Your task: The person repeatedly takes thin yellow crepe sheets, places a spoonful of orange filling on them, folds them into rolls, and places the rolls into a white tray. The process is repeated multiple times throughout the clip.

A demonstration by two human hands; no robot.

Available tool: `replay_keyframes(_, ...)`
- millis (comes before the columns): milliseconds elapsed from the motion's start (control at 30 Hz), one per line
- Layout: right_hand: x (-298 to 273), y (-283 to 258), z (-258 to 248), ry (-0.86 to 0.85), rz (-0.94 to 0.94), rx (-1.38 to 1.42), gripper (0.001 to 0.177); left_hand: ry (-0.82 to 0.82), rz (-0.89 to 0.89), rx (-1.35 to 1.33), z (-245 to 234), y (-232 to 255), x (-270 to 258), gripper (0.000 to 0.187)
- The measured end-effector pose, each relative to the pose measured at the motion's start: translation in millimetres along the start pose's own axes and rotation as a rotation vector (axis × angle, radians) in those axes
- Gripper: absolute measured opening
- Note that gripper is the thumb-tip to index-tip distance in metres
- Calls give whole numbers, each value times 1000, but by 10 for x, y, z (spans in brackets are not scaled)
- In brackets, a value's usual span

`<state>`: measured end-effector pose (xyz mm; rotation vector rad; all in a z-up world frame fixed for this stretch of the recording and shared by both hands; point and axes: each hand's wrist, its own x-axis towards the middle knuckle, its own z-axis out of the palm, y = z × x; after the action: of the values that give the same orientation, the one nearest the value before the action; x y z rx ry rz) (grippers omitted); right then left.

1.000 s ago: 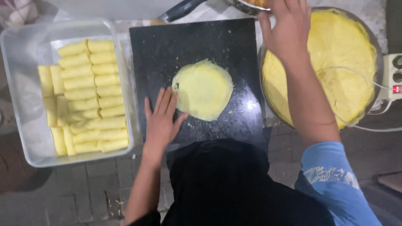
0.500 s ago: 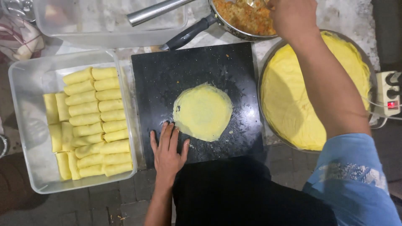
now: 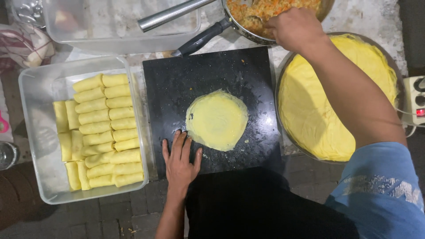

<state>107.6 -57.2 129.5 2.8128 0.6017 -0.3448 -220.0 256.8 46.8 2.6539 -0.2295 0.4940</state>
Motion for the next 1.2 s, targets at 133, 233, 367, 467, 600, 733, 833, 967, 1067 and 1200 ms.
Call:
replay_keyframes(133,-119,-57,-110,-47,-8,117,35,-3,1,2,20,-7,-17,33)
replay_keyframes(233,-179,-38,-137,15,-15,313,29,7,-1,1,15,4,-21,33)
replay_keyframes(367,-265,35,-195,38,44,553,26,14,-7,-9,21,-4,-38,32)
replay_keyframes(467,-275,120,-93,74,168,751,20,18,-10,-18,16,-4,-53,33)
replay_keyframes(600,-329,295,228,321,96,809,18,37,-14,-29,41,-24,-38,32)
replay_keyframes(733,-765,118,452,528,-172,894,8,40,4,-78,-7,-16,-77,33)
replay_keyframes(833,-1202,-339,326,312,6,980,14,51,15,-141,31,-87,-85,31)
replay_keyframes(967,-1646,-868,767,378,-291,835,19,151,71,-262,61,-67,-50,23)
replay_keyframes(1067,-1873,-1338,867,451,-388,612,24,321,75,-315,346,-63,-55,23)
replay_keyframes(1200,-2067,-1642,805,593,-377,349,18,277,231,-281,640,40,-13,19)
